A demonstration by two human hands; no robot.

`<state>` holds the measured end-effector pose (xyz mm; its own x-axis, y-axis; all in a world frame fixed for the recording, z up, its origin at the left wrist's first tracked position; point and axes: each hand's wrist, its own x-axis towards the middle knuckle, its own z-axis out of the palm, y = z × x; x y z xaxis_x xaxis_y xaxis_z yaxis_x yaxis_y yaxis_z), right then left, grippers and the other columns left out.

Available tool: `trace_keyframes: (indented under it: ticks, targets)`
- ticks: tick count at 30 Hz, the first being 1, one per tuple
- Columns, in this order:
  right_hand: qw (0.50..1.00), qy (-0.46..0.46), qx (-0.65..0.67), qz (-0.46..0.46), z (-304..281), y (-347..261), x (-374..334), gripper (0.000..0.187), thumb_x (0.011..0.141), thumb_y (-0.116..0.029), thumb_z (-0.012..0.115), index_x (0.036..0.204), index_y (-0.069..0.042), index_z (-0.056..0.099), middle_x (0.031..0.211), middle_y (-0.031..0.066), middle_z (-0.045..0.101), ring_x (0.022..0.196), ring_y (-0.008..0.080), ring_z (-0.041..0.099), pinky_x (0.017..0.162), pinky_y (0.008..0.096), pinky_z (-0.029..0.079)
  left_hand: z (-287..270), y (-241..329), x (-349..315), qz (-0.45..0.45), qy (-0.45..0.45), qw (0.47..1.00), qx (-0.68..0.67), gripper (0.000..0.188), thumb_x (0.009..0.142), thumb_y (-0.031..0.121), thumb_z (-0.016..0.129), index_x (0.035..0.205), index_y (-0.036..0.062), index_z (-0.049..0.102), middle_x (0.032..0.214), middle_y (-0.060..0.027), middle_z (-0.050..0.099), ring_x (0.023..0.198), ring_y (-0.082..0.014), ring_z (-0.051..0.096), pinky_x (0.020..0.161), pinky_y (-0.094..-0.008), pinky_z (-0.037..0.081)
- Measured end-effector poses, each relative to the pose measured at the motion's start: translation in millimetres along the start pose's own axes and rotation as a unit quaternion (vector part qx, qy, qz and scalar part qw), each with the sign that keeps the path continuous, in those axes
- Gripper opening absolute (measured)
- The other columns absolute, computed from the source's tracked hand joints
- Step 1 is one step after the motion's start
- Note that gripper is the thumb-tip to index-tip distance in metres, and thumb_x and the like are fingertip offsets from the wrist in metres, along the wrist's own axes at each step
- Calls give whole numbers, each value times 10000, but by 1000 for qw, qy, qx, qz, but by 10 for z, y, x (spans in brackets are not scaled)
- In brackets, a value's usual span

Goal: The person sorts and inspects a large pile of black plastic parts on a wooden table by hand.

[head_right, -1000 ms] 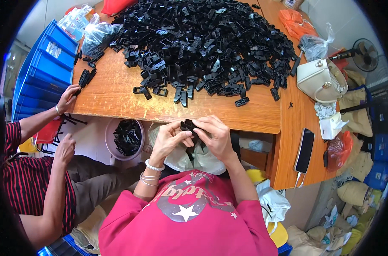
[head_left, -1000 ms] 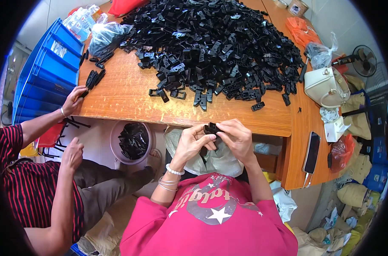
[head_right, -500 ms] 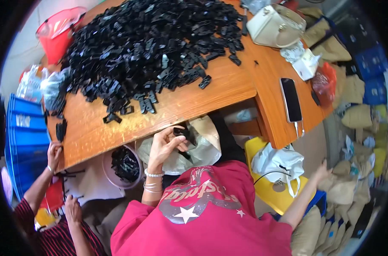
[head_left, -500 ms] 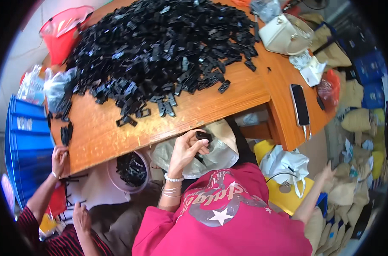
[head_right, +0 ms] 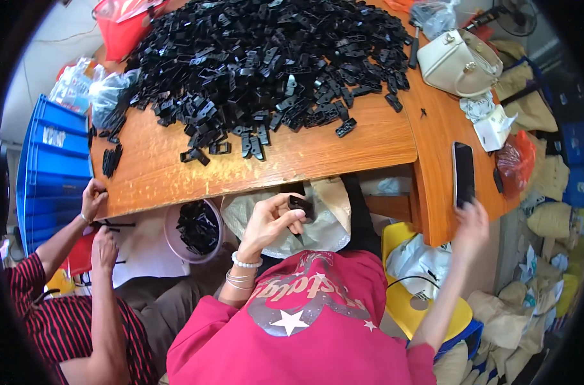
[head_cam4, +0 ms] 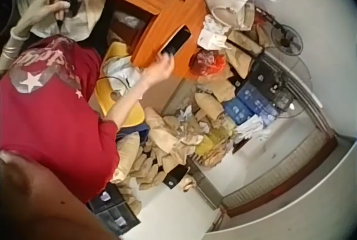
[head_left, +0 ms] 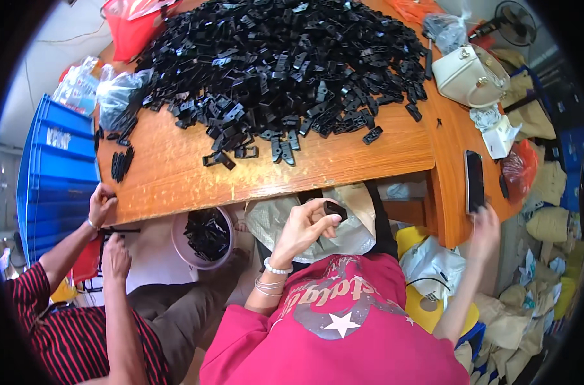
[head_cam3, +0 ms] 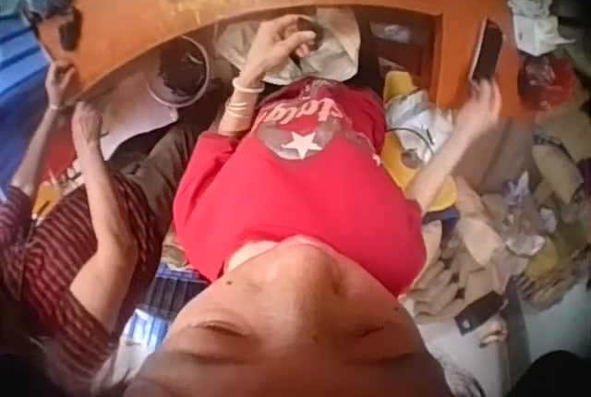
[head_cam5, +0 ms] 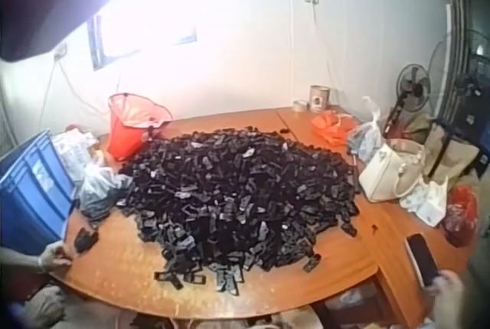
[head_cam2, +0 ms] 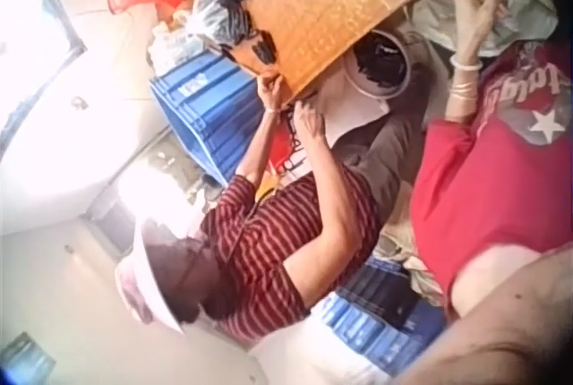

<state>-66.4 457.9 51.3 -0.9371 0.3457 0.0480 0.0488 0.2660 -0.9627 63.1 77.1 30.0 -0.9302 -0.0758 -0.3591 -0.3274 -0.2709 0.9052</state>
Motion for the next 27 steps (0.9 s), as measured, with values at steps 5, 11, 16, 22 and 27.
trace_keyframes:
  ticks: [5, 11, 16, 22, 27]
  targets:
    - [909, -412, 30, -59, 1653, -688, -1041, 225, 762, -1, 694, 985, -25, 671, 930, 82, 671, 829, 134, 617, 759, 260, 487, -40, 179, -100, 69, -4, 997, 25, 285, 869, 31, 623, 1132, -53, 555, 663, -70, 649, 596, -100, 634, 546, -223, 494]
    - [896, -393, 55, -199, 1804, -618, -1296, 232, 731, 27, 710, 958, -6, 675, 954, 129, 674, 880, 241, 648, 788, 313, 493, -36, 264, -75, 54, -17, 998, 2, 300, 872, 9, 612, 1146, -85, 534, 692, -91, 653, 608, -140, 655, 538, -241, 502]
    - [877, -346, -3, -335, 1900, -608, -1331, 261, 702, 36, 702, 956, -18, 672, 963, 115, 658, 850, 271, 626, 752, 340, 489, -99, 189, -21, 63, -25, 996, 57, 338, 885, 67, 623, 1177, -77, 531, 698, -105, 681, 647, -130, 671, 550, -230, 497]
    - [850, -318, -39, -418, 1934, -580, -1401, 258, 699, 32, 688, 951, -16, 662, 983, 106, 636, 844, 288, 602, 708, 365, 481, -69, 145, -40, 79, 29, 995, 57, 374, 900, 145, 627, 1168, -97, 532, 695, -116, 689, 638, -123, 673, 554, -226, 497]
    - [852, -322, -3, -412, 1998, -509, -1445, 258, 693, 48, 691, 944, -4, 661, 958, 113, 642, 822, 285, 603, 711, 359, 487, -130, 231, -64, 54, 26, 995, 79, 331, 892, 131, 633, 1109, -111, 570, 641, -102, 664, 563, -124, 650, 508, -229, 490]
